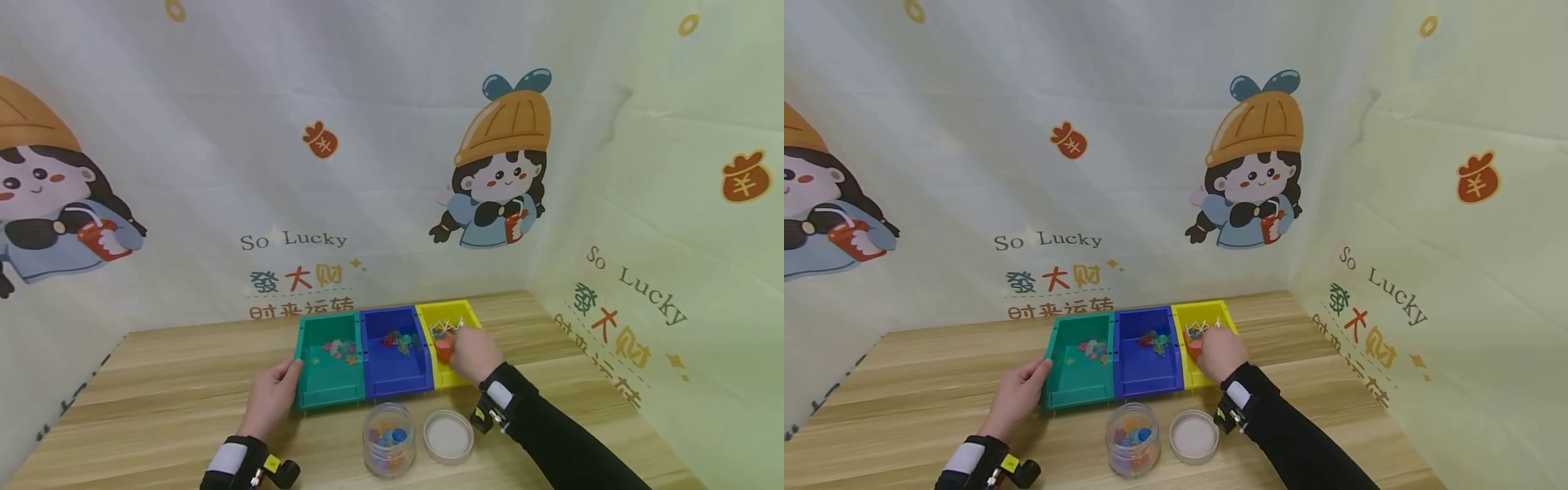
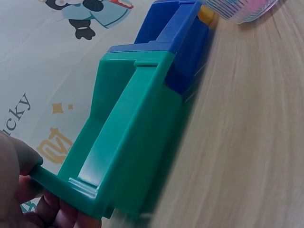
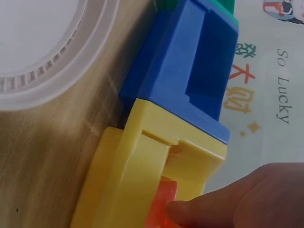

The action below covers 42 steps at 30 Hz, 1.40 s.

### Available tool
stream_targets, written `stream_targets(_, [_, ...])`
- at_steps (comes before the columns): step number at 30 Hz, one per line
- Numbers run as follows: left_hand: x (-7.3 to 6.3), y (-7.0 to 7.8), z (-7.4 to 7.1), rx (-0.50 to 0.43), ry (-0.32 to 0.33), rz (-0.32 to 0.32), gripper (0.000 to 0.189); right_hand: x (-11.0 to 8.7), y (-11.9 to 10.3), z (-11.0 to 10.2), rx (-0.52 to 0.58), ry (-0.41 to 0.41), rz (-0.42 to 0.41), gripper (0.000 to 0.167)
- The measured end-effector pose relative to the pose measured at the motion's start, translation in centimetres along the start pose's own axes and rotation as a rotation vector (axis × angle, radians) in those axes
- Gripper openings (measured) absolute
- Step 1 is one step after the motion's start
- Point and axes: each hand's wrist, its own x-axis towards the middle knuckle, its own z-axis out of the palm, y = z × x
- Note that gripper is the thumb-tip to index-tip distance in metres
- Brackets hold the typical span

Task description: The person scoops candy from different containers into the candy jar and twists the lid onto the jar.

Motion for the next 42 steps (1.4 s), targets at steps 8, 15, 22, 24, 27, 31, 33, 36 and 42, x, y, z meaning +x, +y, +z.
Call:
stream_targets(8, [0.1,0.1,0.0,-0.018,-0.006,-0.014,0.051,0.9,0.0,0.5,-0.046,-0.01,0.087,0.012])
stream_targets(15, [0.1,0.0,-0.1,-0.053,-0.01,-0.028,0.051,1.4,-0.3,0.8,-0.149,-0.011,0.059,0.012])
stream_targets(22, [0.0,0.0,-0.1,-0.044,-0.005,-0.003,0.05,2.1,-1.0,0.4,-0.22,-0.085,0.078,0.013])
stream_targets(24, [0.0,0.0,-0.1,-0.044,-0.004,-0.002,0.05,2.4,-1.2,0.5,-0.245,-0.1,0.101,0.016])
stream_targets(27, [0.0,-0.1,-0.1,-0.043,-0.006,-0.004,0.05,2.7,-1.3,0.8,-0.261,-0.099,0.117,0.019])
stream_targets(31, [0.0,0.0,-0.1,-0.028,-0.009,-0.007,0.051,2.6,-0.9,1.1,-0.285,-0.076,0.118,0.022])
stream_targets(33, [0.1,0.1,-0.2,-0.016,-0.017,-0.013,0.052,2.4,-0.8,1.2,-0.291,-0.058,0.118,0.021])
stream_targets(36, [0.2,0.2,-0.3,-0.003,-0.025,-0.015,0.054,2.3,-0.7,1.1,-0.283,-0.045,0.114,0.02])
stream_targets(42, [0.2,-0.1,-0.2,-0.01,-0.019,-0.007,0.052,2.3,-0.5,1.3,-0.28,-0.057,0.094,0.021])
